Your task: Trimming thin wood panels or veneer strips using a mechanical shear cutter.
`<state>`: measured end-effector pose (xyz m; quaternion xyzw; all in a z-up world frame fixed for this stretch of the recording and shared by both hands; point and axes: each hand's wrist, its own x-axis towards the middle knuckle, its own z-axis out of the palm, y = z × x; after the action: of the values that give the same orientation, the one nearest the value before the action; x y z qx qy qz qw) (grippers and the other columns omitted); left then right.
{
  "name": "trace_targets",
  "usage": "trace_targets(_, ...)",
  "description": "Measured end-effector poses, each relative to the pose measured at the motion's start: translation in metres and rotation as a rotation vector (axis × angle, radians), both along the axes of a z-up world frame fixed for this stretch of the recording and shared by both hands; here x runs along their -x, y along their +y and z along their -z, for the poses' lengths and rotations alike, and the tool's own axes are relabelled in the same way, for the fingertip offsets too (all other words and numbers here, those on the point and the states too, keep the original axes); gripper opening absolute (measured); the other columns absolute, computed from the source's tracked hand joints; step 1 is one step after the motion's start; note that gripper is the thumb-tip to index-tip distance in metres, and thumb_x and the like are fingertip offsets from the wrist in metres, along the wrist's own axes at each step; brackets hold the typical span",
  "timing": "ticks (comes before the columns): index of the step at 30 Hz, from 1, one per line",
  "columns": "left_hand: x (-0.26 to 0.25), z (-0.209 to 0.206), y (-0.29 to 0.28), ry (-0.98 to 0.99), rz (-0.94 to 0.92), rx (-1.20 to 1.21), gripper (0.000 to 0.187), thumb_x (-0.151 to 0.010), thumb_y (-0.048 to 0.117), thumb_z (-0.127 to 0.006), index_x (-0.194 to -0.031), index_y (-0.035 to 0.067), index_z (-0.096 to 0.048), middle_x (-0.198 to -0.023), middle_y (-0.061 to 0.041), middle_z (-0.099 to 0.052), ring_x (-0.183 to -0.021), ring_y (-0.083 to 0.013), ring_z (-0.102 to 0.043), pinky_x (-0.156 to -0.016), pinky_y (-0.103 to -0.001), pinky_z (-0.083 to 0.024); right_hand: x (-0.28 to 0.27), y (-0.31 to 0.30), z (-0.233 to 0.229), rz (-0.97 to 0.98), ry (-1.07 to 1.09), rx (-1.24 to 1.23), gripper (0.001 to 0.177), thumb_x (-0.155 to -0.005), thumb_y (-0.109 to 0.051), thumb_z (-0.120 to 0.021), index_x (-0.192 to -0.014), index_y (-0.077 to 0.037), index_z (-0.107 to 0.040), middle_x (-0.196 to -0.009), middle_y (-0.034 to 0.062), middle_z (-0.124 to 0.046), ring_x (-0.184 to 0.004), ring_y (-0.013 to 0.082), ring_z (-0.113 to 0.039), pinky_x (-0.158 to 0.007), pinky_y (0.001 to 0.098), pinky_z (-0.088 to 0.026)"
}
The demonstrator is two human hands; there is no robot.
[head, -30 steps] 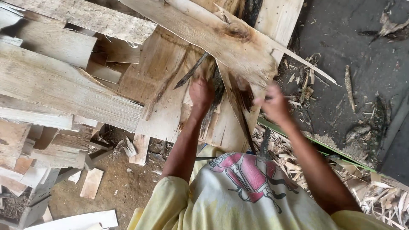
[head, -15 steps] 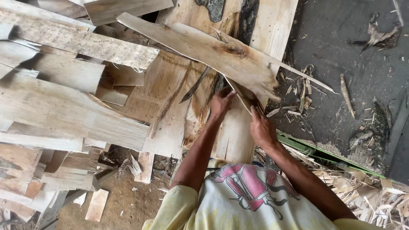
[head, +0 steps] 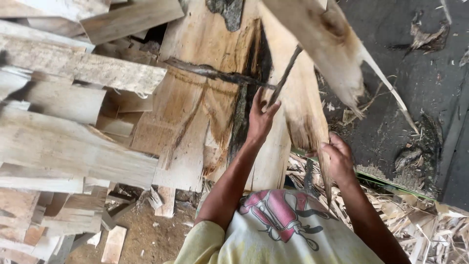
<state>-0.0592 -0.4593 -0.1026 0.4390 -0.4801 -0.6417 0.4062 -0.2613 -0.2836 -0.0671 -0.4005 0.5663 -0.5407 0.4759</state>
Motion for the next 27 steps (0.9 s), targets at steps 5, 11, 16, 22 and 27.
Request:
trace_targets(5, 0.007, -0.001, -0.011, 0.185, 0.100, -0.267, 0.082, -0.093, 0.042, -0.066, -0.161, 0.011, -0.031, -0.150, -0.022, -0.048, -0.124, -0.0325, -0.061, -0.099, -0.052, -0.057, 0.020, -0.057, 0.008, -0.134, -0.348, -0.136, 0.044, -0.095, -0.005, -0.045, -0.138, 0.001, -0.054, -0.116, 0.0214, -0.066, -0.095, 0.0247, -0.071, -0.077, 0.0381, -0.066)
trace_targets(11, 0.003, 0.044, -0.014, 0.242, 0.037, -0.310, 0.045, -0.096, 0.018, -0.068, -0.134, -0.001, -0.055, -0.111, -0.018, -0.068, -0.098, -0.0278, -0.071, -0.086, -0.048, -0.065, 0.022, -0.069, 0.069, -0.164, -0.119, -0.163, 0.041, -0.096, -0.005, -0.057, -0.136, 0.004, -0.055, -0.128, 0.0177, -0.061, -0.111, 0.0225, -0.063, -0.090, 0.0386, -0.061)
trace_targets(16, -0.025, 0.060, -0.014, 0.244, -0.100, -0.254, 0.029, -0.092, 0.011, -0.065, -0.119, 0.000, -0.064, -0.097, -0.014, -0.074, -0.083, -0.0241, -0.073, -0.077, -0.041, -0.067, 0.028, -0.080, 0.076, -0.299, 0.165, -0.331, 0.044, -0.100, -0.020, -0.063, -0.141, -0.005, -0.057, -0.120, 0.0200, -0.068, -0.106, 0.0248, -0.067, -0.090, 0.0356, -0.062)
trace_targets(22, -0.127, 0.131, -0.041, -0.399, -0.561, 0.008, 0.042, -0.097, 0.029, -0.055, -0.132, 0.007, -0.061, -0.083, -0.018, -0.074, -0.062, -0.0209, -0.063, -0.056, -0.033, -0.058, 0.018, -0.186, 0.067, -0.210, 0.689, -0.285, 0.043, -0.099, -0.025, -0.065, -0.139, -0.011, -0.059, -0.131, 0.0135, -0.072, -0.103, 0.0228, -0.074, -0.084, 0.0367, -0.063)
trace_targets(27, -0.171, 0.170, -0.026, -1.000, -0.743, 0.451, 0.069, -0.109, 0.047, -0.051, -0.159, 0.002, -0.033, -0.128, -0.023, -0.073, -0.097, -0.0301, -0.069, -0.087, -0.041, -0.060, -0.005, -0.306, 0.090, 0.002, 0.314, -0.339, 0.053, -0.091, -0.007, -0.066, -0.141, -0.001, -0.050, -0.130, 0.0154, -0.064, -0.092, 0.0182, -0.071, -0.071, 0.0256, -0.064)
